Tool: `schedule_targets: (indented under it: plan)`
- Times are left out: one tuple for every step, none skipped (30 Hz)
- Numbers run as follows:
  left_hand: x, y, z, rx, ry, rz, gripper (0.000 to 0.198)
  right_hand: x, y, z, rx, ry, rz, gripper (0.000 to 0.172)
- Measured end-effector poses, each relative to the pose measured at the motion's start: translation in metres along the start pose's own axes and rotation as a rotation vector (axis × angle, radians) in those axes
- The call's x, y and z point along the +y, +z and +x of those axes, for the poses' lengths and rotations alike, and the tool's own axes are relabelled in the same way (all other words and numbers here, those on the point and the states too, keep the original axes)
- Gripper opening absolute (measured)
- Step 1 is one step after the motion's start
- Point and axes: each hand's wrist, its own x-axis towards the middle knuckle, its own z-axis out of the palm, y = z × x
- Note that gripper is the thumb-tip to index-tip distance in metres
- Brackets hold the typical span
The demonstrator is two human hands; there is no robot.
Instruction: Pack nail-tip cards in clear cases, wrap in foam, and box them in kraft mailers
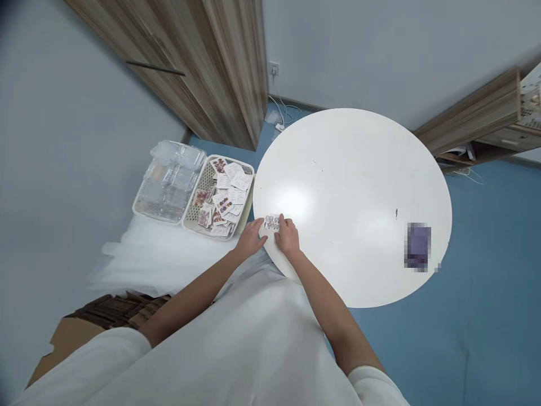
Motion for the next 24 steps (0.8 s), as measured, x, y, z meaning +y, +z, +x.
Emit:
schedule_targets:
  plan:
    - [0.000, -0.002, -0.002, -0.011, 0.018, 0.030, 0.053, 0.001, -0.001, -0.004, 0.025, -0.023, -0.007, 0.062]
    - [0.000, -0.005, -0.003, -0.024, 0.030, 0.060, 0.051, 0.001, -0.001, -0.009, 0.048, -0.053, -0.017, 0.060]
    - [0.000, -0.007, -0.005, -0.042, 0.041, 0.091, 0.049, 0.002, -0.002, -0.014, 0.065, -0.088, -0.034, 0.057]
    - [0.000, -0.008, -0.007, -0.063, 0.053, 0.121, 0.047, 0.002, -0.002, -0.019, 0.072, -0.126, -0.058, 0.054]
    - [0.000, -0.010, -0.009, -0.087, 0.067, 0.150, 0.045, 0.002, -0.003, -0.023, 0.066, -0.163, -0.087, 0.051]
    - [0.000, -0.011, -0.010, -0.111, 0.082, 0.175, 0.044, 0.001, -0.002, -0.026, 0.051, -0.194, -0.118, 0.049]
    - [-0.001, -0.012, -0.011, -0.132, 0.099, 0.195, 0.043, 0.000, -0.002, -0.028, 0.031, -0.216, -0.146, 0.048]
    - [-0.001, -0.013, -0.011, -0.148, 0.115, 0.212, 0.044, -0.001, -0.002, -0.029, 0.011, -0.230, -0.168, 0.048]
    - [-0.002, -0.013, -0.011, -0.155, 0.125, 0.226, 0.044, -0.002, -0.001, -0.029, -0.004, -0.236, -0.182, 0.047]
    - [-0.002, -0.014, -0.011, -0.156, 0.130, 0.237, 0.045, -0.003, -0.001, -0.028, -0.013, -0.237, -0.190, 0.047]
    - [-0.003, -0.014, -0.010, -0.155, 0.132, 0.246, 0.046, -0.004, -0.001, -0.026, -0.016, -0.234, -0.193, 0.048]
    - [-0.004, -0.014, -0.008, -0.153, 0.131, 0.252, 0.047, -0.005, -0.001, -0.024, -0.016, -0.229, -0.194, 0.048]
    - [-0.004, -0.015, -0.007, -0.153, 0.130, 0.257, 0.047, -0.006, -0.002, -0.022, -0.017, -0.224, -0.194, 0.048]
    - [-0.005, -0.015, -0.005, -0.155, 0.129, 0.263, 0.048, -0.007, -0.002, -0.020, -0.019, -0.218, -0.195, 0.048]
    - [-0.005, -0.015, -0.003, -0.159, 0.127, 0.270, 0.048, -0.008, -0.002, -0.018, -0.021, -0.211, -0.198, 0.048]
    - [-0.004, -0.015, -0.002, -0.163, 0.125, 0.279, 0.048, -0.008, -0.003, -0.017, -0.023, -0.203, -0.201, 0.048]
    - [-0.004, -0.015, -0.001, -0.166, 0.122, 0.289, 0.049, -0.008, -0.003, -0.016, -0.025, -0.195, -0.205, 0.048]
    - [-0.003, -0.015, 0.001, -0.170, 0.119, 0.299, 0.049, -0.008, -0.003, -0.015, -0.025, -0.188, -0.209, 0.049]
    - [-0.003, -0.014, 0.002, -0.173, 0.116, 0.305, 0.049, -0.008, -0.003, -0.015, -0.024, -0.180, -0.212, 0.049]
    - [-0.002, -0.014, 0.002, -0.176, 0.115, 0.306, 0.050, -0.007, -0.003, -0.014, -0.021, -0.173, -0.214, 0.049]
    - [-0.002, -0.014, 0.003, -0.178, 0.115, 0.302, 0.051, -0.007, -0.003, -0.014, -0.017, -0.167, -0.215, 0.049]
    - [-0.002, -0.013, 0.004, -0.178, 0.118, 0.296, 0.051, -0.007, -0.003, -0.014, -0.012, -0.163, -0.215, 0.048]
    - [-0.002, -0.012, 0.004, -0.177, 0.123, 0.289, 0.052, -0.007, -0.003, -0.014, -0.007, -0.159, -0.214, 0.048]
    - [-0.002, -0.012, 0.004, -0.173, 0.129, 0.282, 0.052, -0.007, -0.003, -0.014, -0.004, -0.158, -0.213, 0.048]
